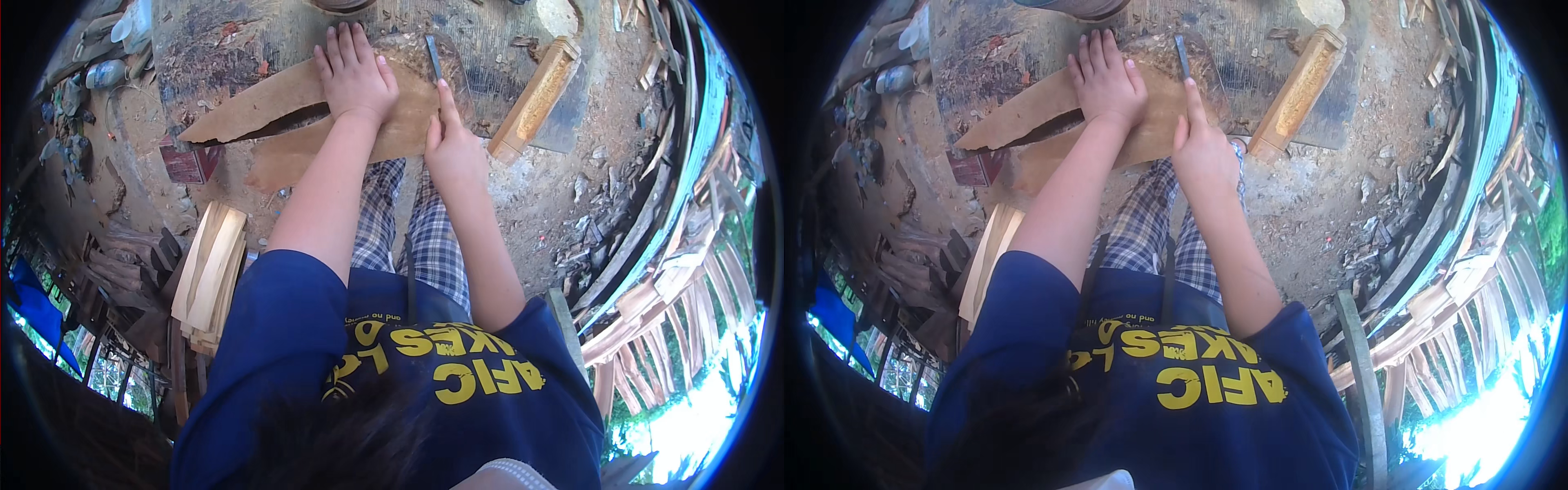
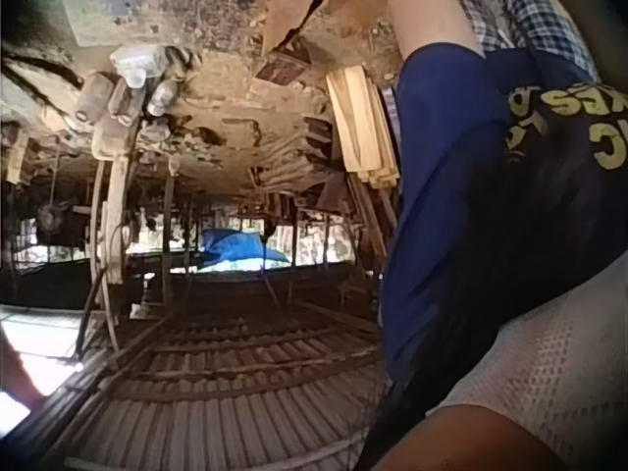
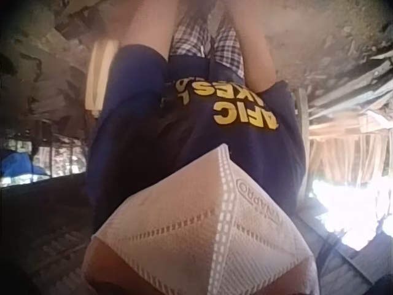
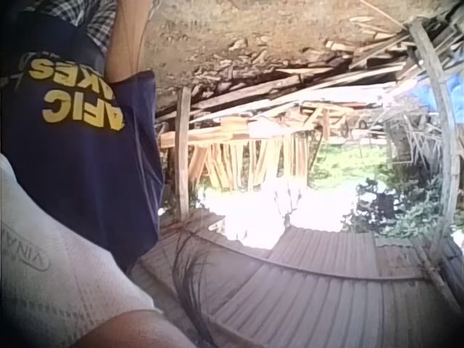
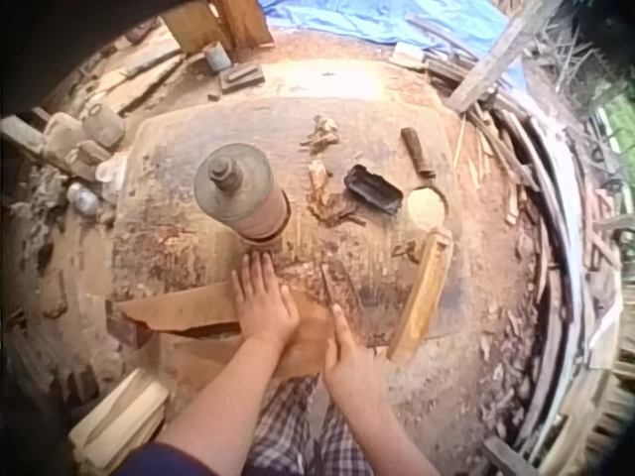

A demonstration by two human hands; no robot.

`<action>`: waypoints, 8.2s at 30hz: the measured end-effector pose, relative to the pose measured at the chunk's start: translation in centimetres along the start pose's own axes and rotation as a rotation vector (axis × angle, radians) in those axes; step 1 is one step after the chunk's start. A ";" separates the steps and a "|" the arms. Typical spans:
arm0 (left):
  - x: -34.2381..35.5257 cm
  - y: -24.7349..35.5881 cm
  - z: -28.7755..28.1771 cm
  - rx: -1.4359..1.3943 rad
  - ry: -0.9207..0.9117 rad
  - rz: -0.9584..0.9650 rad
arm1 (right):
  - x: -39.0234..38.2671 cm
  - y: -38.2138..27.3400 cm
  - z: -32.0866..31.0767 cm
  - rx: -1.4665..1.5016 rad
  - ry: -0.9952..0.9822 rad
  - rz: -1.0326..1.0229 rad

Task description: Using a hand chisel to carve and shape the edge of a curved wood slab.

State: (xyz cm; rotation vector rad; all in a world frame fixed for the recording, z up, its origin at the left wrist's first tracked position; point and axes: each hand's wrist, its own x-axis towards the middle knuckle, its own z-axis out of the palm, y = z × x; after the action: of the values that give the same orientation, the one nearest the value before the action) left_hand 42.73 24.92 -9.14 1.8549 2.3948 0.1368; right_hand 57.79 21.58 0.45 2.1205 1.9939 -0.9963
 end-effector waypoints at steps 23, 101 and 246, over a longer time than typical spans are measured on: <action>0.1 -0.9 -0.1 0.002 0.002 -0.001 | -3.2 1.8 -1.0 0.214 -0.031 0.105; 0.1 5.2 -1.2 -0.413 -0.230 0.504 | -7.9 6.3 -2.0 0.237 -0.137 0.103; 2.9 2.7 1.4 0.111 0.140 -0.455 | -7.5 -2.6 5.5 0.609 0.132 0.133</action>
State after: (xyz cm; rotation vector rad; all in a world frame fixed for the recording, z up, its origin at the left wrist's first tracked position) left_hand 44.80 28.42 -10.28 1.3239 2.9023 0.0975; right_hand 53.59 12.88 0.77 2.6232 1.7146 -1.6390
